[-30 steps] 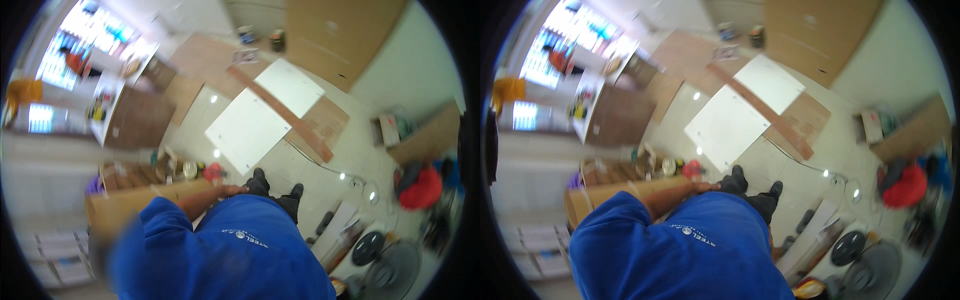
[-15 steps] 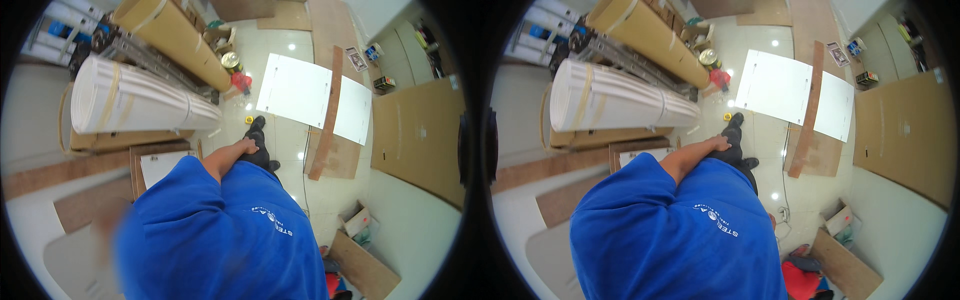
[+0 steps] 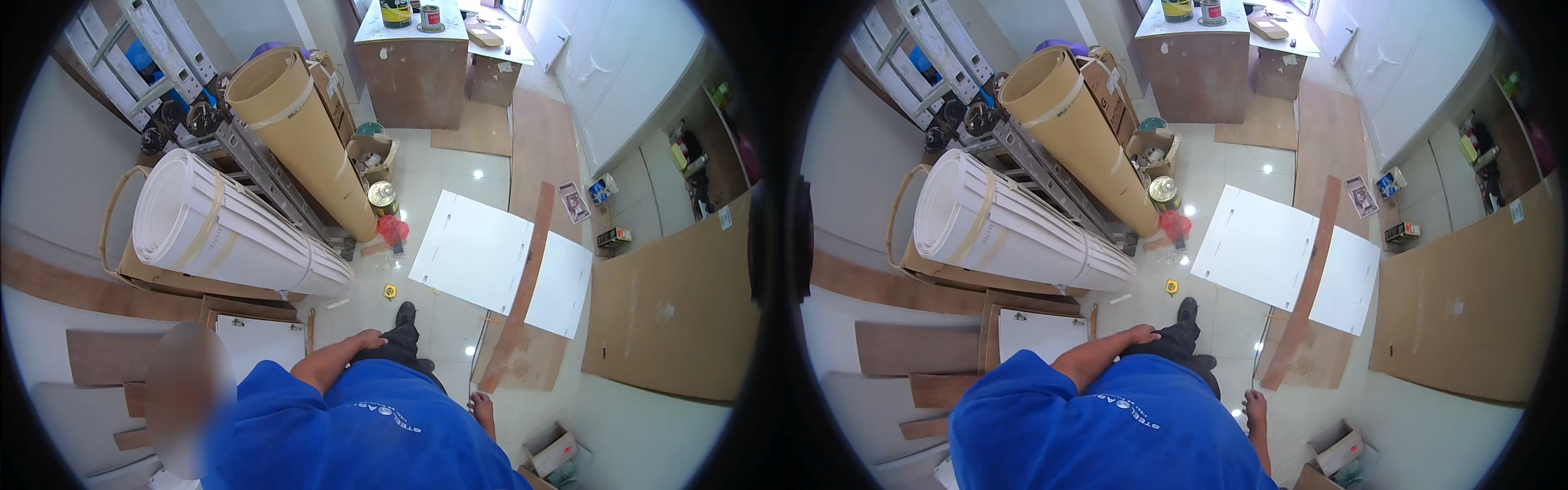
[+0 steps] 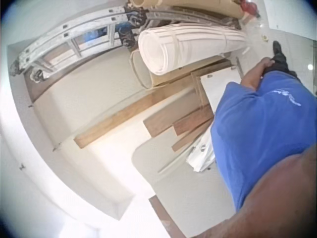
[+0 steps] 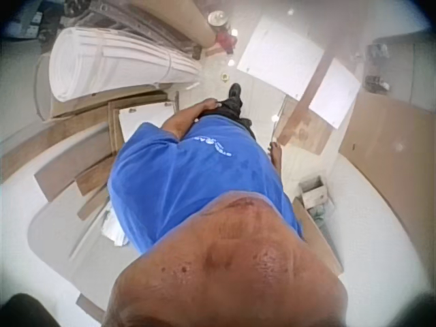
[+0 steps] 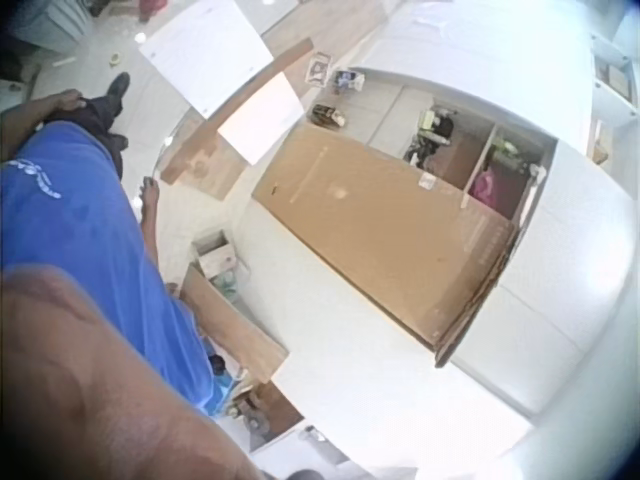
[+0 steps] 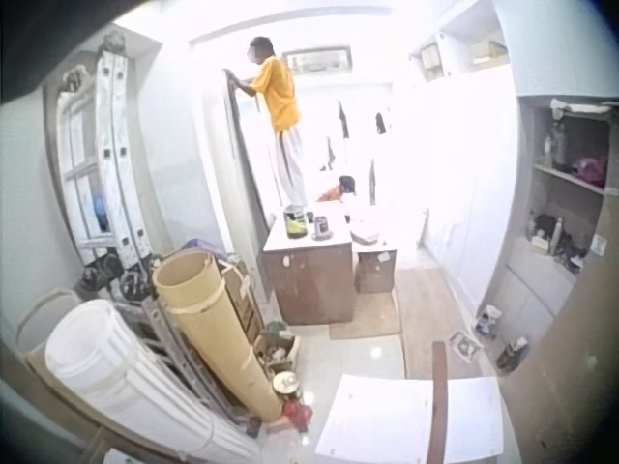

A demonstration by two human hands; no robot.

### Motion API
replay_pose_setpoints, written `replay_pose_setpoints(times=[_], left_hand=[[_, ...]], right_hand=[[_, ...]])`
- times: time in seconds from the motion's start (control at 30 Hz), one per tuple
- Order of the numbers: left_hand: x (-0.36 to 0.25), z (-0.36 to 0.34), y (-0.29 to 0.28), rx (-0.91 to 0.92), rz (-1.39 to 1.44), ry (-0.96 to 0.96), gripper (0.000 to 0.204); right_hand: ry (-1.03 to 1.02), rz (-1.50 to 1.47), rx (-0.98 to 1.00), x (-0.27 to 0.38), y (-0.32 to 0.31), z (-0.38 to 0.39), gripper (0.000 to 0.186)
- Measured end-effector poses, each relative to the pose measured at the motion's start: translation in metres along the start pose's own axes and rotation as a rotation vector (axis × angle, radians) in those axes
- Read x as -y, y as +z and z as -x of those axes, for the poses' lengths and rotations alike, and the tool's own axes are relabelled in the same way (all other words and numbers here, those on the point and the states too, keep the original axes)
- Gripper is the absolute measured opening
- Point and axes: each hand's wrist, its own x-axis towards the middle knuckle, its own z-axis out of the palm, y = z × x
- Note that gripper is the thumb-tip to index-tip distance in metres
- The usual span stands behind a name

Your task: The person measures a white panel with a tape measure, marks it with a pencil, and cuts it using a utility knife and a wooden straightedge. The person then moves the cut panel aside.

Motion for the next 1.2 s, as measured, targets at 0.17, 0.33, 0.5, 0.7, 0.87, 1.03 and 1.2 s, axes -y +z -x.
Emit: replay_pose_setpoints(times=[0.17,0.33,0.5,0.7,0.87,1.03,1.2], left_hand=[[-0.025,-0.039,-0.044,0.337,0.048,0.124,0.07],[-0.077,-0.016,-0.07,0.459,-0.006,-0.093,0.065],[-0.086,-0.001,-0.046,0.301,-0.009,0.109,0.07],[-0.044,0.054,0.068,-0.352,1.323,-0.399,0.056],[-0.014,0.107,0.175,-0.19,-0.021,0.048,0.032],[-0.008,0.124,0.178,-0.101,1.233,-0.681,0.027],[0.044,0.061,0.02,-0.097,-0.024,0.109,0.023]], right_hand=[[-0.164,-0.249,0.028,0.061,0.009,0.012,0.046],[-0.069,0.324,0.083,0.036,-0.038,0.006,0.04],[-0.086,0.65,0.189,-0.002,-0.135,-0.043,0.037],[-0.152,1.026,-0.044,0.108,-0.256,-0.169,0.039],[-0.485,0.313,-0.107,0.293,-0.226,-0.182,0.038],[-0.524,0.443,0.12,0.336,-0.142,-0.177,0.044],[-0.31,0.705,0.227,0.263,-0.116,-0.177,0.048]])
